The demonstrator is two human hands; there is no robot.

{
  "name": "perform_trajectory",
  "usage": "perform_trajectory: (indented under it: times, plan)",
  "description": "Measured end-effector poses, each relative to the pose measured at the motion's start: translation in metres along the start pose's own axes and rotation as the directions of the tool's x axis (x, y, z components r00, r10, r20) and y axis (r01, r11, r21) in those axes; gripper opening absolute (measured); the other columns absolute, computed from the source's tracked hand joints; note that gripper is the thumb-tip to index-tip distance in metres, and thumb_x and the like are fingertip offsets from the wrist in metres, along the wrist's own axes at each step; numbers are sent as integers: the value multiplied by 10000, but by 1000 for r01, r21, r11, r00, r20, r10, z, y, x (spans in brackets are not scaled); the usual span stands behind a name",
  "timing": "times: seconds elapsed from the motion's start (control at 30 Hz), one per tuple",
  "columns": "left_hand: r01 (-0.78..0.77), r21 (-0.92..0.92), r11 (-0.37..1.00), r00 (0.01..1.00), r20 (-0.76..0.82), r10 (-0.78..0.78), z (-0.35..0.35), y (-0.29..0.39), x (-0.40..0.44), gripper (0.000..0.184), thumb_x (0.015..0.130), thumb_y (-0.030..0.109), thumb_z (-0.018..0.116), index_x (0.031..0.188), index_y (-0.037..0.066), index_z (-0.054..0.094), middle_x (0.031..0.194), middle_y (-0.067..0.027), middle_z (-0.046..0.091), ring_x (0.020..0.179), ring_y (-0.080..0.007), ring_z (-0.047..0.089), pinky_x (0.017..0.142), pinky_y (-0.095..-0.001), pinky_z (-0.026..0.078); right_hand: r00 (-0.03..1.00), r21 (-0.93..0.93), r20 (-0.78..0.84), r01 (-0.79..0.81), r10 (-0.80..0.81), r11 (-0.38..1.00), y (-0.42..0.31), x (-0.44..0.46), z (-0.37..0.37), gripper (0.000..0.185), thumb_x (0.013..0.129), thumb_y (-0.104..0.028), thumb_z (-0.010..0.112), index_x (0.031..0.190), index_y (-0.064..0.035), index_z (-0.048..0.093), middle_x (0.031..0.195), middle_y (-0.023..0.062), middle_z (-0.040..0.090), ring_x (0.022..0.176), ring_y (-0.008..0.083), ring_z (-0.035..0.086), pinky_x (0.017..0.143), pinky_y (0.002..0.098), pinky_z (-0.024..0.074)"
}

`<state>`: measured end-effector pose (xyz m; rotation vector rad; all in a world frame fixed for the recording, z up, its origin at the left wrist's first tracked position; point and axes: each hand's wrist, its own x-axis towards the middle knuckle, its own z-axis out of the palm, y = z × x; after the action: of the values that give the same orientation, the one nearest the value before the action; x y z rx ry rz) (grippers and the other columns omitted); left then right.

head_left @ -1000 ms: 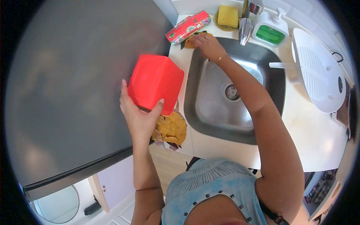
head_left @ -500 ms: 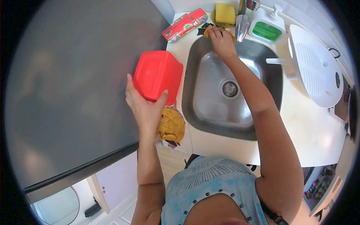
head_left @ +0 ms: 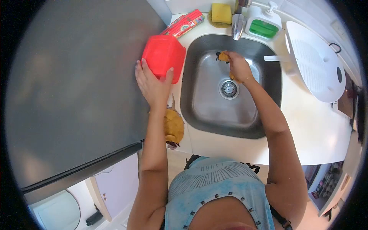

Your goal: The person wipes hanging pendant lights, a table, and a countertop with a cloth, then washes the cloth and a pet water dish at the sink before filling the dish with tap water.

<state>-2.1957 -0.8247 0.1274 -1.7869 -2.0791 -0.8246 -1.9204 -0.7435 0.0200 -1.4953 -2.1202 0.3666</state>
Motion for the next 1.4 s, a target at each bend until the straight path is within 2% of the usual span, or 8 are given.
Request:
perform_trajectory:
  times: [0.2, 0.37, 0.9, 0.97, 1.1, 1.2, 1.3, 1.4]
  plan:
    - [-34, 82, 996, 999, -8, 34, 9, -1, 5, 848, 695, 443, 713, 1309, -20, 354, 1343, -245, 352, 1233, -394, 337, 1032, -471, 267, 981, 32, -39, -187, 188, 982, 15, -24, -29, 330, 811, -29, 478, 1130, -81, 551, 993, 169, 574, 896, 351, 567, 794, 429, 458]
    - [-58, -69, 996, 998, -30, 56, -8, 6, -1, 841, 702, 406, 721, 1328, -6, 337, 1367, -234, 308, 1254, -393, 294, 1031, -479, 256, 855, -175, -518, -131, 22, 976, 26, 5, -39, 364, 763, -20, 508, 1124, -41, 550, 1095, 137, 564, 919, 337, 542, 817, 411, 452]
    - [-22, -110, 994, 849, 523, 77, -96, -50, -159, 544, 852, 235, 516, 1355, 88, 372, 1403, -177, 292, 1289, -398, 230, 1060, -497, 167, 903, -237, -381, 114, -200, 965, -38, 70, 50, 403, 743, -65, 554, 1141, -123, 555, 1165, 42, 533, 871, 262, 542, 805, 364, 469]
    - [-27, -72, 997, 794, 604, 65, -90, -52, -172, 534, 882, 245, 444, 1386, 109, 328, 1460, -146, 222, 1328, -392, 188, 1075, -500, 144, 992, -213, 87, 103, -86, 972, -27, 49, 45, 423, 693, 0, 581, 1100, -112, 584, 1140, 77, 548, 913, 290, 543, 830, 371, 470]
    - [-131, -10, 991, 760, 642, 107, -77, -49, -168, 515, 899, 288, 416, 1389, 156, 328, 1466, -113, 237, 1340, -356, 205, 1066, -503, 166, 993, 34, -103, -45, 48, 998, -16, 10, 14, 433, 711, 10, 574, 1125, -118, 563, 1015, 135, 583, 927, 327, 577, 810, 390, 480]
    - [-157, -32, 987, 793, 592, 145, -56, -45, -144, 524, 898, 289, 418, 1399, 183, 306, 1468, -101, 234, 1338, -341, 219, 1066, -499, 180, 950, 462, -122, -203, 288, 863, -6, -9, 12, 333, 789, -11, 558, 1118, -64, 547, 1004, 142, 603, 886, 288, 606, 795, 369, 491]
    - [-193, -27, 981, 814, 554, 175, -29, -48, -128, 521, 904, 297, 413, 1401, 191, 301, 1465, -102, 238, 1333, -338, 233, 1065, -496, 190, 798, 847, 255, -457, 546, 272, 10, -27, 0, 240, 867, -57, 519, 1103, -16, 538, 977, 106, 609, 917, 234, 595, 815, 343, 489]
    - [-225, -16, 974, 814, 546, 197, -15, -46, -114, 519, 911, 312, 400, 1403, 192, 291, 1464, -103, 240, 1332, -337, 236, 1064, -497, 193, 885, 857, 371, -211, 280, -470, 15, -55, -21, 409, 942, -306, 415, 1236, -26, 463, 1151, 135, 568, 1075, 260, 545, 948, 388, 433]
